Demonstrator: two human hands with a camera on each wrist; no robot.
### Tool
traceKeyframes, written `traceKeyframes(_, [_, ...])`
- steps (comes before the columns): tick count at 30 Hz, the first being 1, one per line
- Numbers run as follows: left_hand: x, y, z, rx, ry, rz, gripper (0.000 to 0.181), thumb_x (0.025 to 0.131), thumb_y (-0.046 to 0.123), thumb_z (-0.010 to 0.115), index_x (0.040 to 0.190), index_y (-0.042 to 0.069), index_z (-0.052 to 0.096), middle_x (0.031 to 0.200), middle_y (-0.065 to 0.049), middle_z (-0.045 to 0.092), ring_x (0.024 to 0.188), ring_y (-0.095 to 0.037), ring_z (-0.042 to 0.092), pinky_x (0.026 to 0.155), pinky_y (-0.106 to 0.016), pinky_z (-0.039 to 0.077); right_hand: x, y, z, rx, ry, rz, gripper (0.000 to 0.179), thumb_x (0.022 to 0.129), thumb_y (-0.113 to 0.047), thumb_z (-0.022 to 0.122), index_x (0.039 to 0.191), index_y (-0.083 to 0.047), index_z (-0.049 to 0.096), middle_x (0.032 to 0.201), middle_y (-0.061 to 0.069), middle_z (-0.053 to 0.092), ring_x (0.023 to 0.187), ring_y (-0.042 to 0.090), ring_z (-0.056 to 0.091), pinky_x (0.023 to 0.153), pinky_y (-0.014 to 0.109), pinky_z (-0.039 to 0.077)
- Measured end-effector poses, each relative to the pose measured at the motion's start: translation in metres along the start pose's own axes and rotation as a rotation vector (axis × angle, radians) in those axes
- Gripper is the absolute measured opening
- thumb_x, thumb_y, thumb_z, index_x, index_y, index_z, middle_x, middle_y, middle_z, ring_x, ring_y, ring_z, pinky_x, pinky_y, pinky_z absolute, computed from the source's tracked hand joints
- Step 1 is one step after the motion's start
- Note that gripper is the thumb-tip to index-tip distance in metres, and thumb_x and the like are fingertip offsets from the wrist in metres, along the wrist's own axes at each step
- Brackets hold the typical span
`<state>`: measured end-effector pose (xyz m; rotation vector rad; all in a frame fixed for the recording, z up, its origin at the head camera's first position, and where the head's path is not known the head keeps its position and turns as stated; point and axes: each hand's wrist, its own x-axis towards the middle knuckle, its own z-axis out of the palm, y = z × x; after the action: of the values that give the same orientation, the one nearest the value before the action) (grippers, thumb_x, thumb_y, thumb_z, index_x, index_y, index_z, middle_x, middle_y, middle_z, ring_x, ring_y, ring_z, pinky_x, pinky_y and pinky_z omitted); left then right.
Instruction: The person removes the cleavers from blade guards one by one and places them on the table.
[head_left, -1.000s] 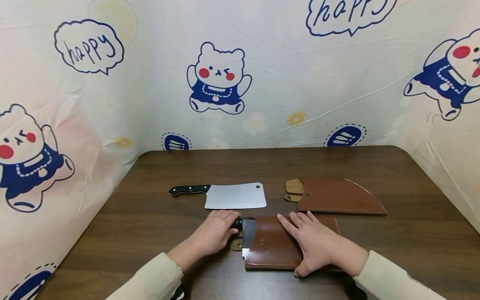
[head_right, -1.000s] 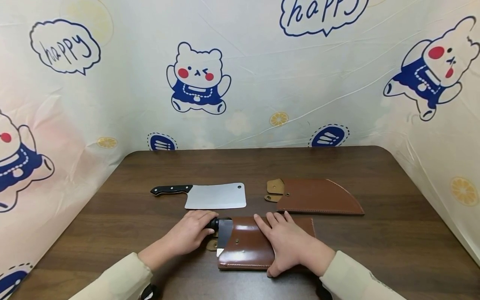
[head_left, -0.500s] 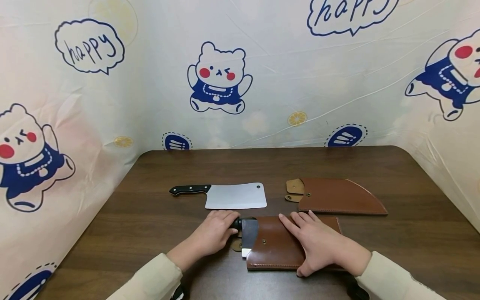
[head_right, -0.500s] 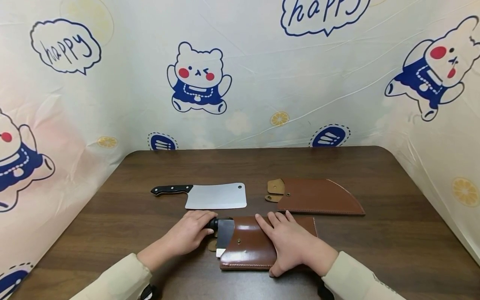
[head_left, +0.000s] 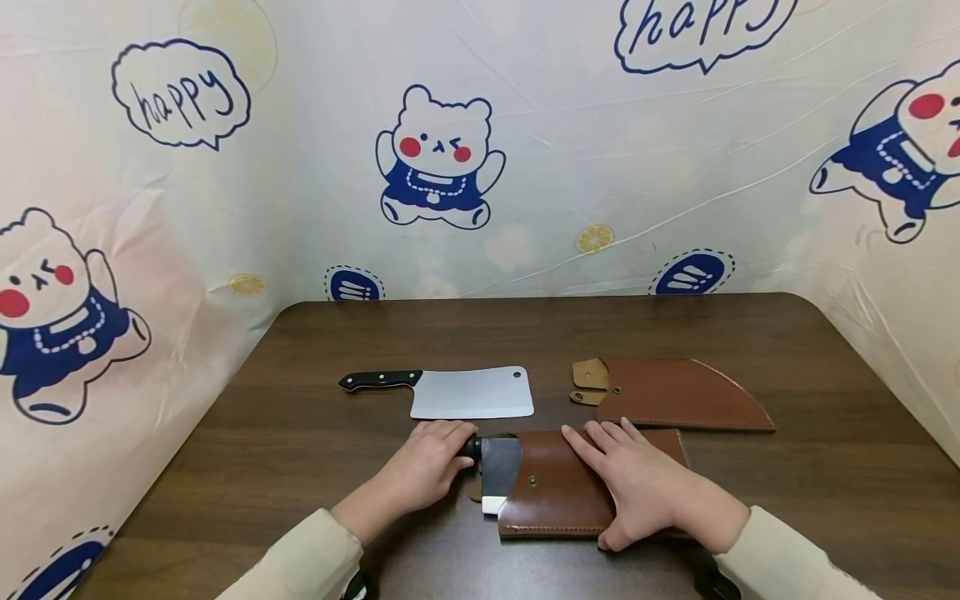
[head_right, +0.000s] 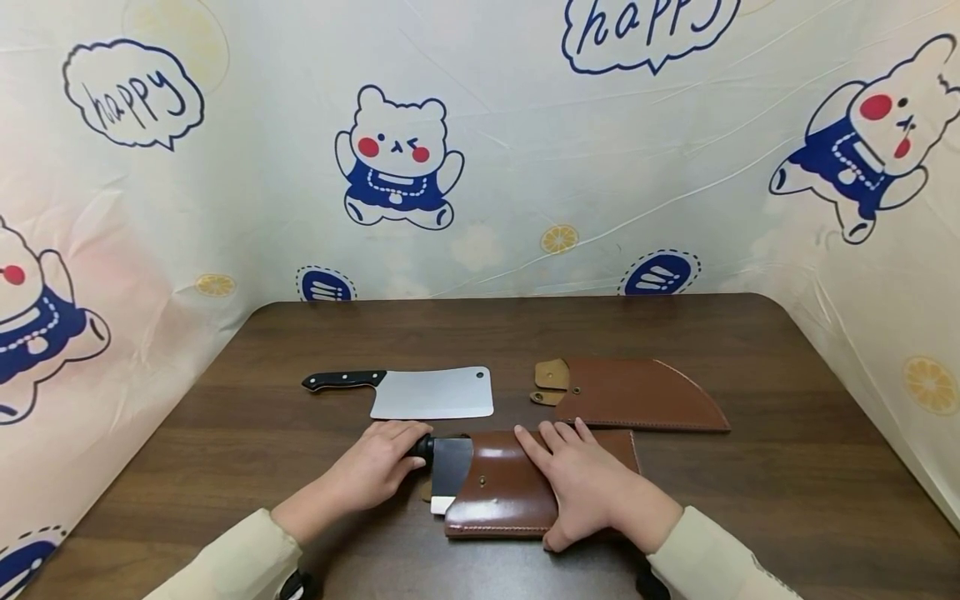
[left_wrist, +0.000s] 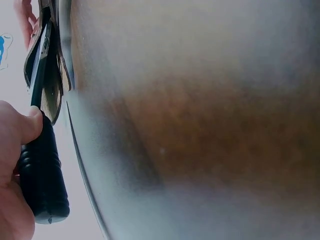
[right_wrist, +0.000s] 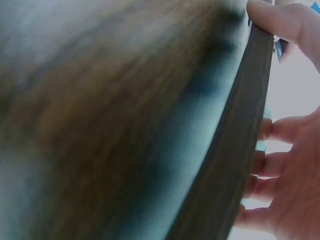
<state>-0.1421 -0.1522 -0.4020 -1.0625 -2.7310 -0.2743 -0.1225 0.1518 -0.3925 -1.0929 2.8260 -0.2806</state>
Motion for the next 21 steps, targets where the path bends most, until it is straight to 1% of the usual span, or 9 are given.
traceKeyframes(6, [-0.0002, -0.0001, -0.0008, -0.02, -0.019, -0.017, 0.034, 0.087, 0.021, 0.064, 0.116, 0.004, 0.056, 0.113, -0.009, 0.062, 0.106, -0.024, 0.057, 0.086, -0.042, 0.044, -0.0012, 0.0018, -0.0015, 0.015, 0.001, -0.001, 0.115, 0.051, -0.047, 0.079, 0.145, -0.008, 0.027, 0.135, 0.016, 0.04, 0.125, 0.034, 0.037, 0.104, 0.06, 0.024])
traceKeyframes(13, [-0.0003, -0.0002, -0.0016, -0.02, -0.006, -0.009, 0.034, 0.087, 0.02, 0.064, 0.115, 0.003, 0.057, 0.113, -0.009, 0.063, 0.105, -0.024, 0.058, 0.086, -0.042, 0.044, -0.0037, 0.0034, -0.0051, 0.043, -0.011, 0.001, 0.113, 0.052, -0.045, 0.079, 0.145, -0.007, 0.028, 0.136, 0.019, 0.04, 0.125, 0.037, 0.037, 0.104, 0.059, 0.023])
traceKeyframes(16, [-0.0001, 0.0002, -0.0016, -0.028, -0.014, -0.008, 0.033, 0.087, 0.02, 0.064, 0.115, 0.003, 0.057, 0.112, -0.009, 0.063, 0.105, -0.024, 0.058, 0.086, -0.042, 0.044, -0.0046, 0.004, -0.0056, 0.054, -0.022, 0.005, 0.113, 0.052, -0.045, 0.08, 0.145, -0.008, 0.027, 0.137, 0.019, 0.039, 0.126, 0.037, 0.037, 0.104, 0.059, 0.023])
traceKeyframes(21, [-0.0001, 0.0008, -0.0017, -0.041, -0.029, -0.024, 0.033, 0.087, 0.019, 0.064, 0.115, 0.004, 0.057, 0.113, -0.009, 0.063, 0.106, -0.024, 0.058, 0.087, -0.042, 0.044, -0.006, 0.0058, -0.0055, 0.062, -0.028, 0.011, 0.114, 0.052, -0.046, 0.08, 0.145, -0.008, 0.027, 0.137, 0.019, 0.04, 0.126, 0.038, 0.036, 0.104, 0.059, 0.023])
